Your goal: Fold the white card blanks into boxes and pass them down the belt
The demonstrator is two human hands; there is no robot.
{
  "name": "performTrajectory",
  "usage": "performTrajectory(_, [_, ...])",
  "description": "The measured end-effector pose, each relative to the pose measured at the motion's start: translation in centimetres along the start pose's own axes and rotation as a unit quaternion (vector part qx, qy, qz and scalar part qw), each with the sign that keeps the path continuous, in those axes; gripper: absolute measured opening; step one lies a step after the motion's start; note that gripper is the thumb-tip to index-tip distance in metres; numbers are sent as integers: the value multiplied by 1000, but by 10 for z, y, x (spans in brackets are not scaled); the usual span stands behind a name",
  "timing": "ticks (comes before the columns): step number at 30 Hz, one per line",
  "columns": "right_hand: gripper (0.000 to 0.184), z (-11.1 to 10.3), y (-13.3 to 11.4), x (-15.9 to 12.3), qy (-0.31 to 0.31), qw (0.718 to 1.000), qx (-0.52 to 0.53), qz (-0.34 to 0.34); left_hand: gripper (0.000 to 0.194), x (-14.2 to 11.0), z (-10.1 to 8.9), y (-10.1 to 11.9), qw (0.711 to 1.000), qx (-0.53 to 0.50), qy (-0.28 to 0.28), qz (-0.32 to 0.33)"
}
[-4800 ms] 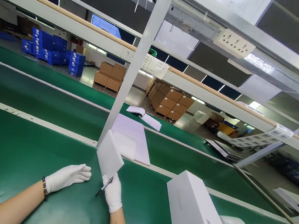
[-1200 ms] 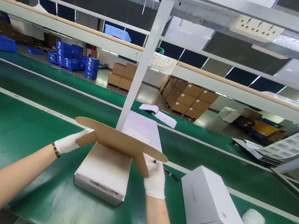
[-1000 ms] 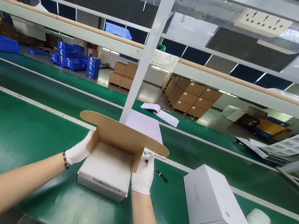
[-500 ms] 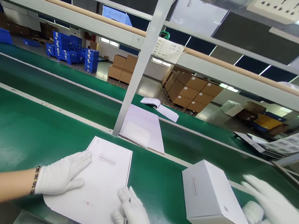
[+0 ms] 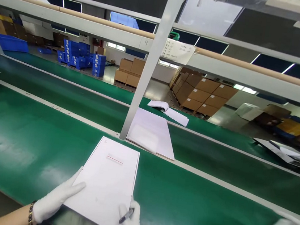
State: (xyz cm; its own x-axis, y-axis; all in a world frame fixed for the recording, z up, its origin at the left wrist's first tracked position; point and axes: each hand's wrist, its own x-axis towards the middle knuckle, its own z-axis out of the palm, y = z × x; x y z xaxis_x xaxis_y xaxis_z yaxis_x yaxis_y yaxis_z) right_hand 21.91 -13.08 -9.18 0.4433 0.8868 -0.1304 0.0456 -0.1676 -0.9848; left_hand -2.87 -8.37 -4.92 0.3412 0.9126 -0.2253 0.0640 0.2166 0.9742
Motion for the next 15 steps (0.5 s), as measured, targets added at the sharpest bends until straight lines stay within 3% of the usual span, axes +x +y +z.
performTrajectory(3, [45,16,-21,38,-18,1000,4,-17,86,41,-6,8,990,133,44,18])
performTrajectory(6, [49,22,-37,79,-34,998,-35,-47,77,79,-16,22,962,265,64,35])
performTrajectory(12, [31,4,-21,119,-131,964,-203,-107,70,106,-47,18,887,455,-25,76])
performTrajectory(15, [36,2,-16,137,-113,947,-265,-140,68,122,-57,11,858,505,1,99])
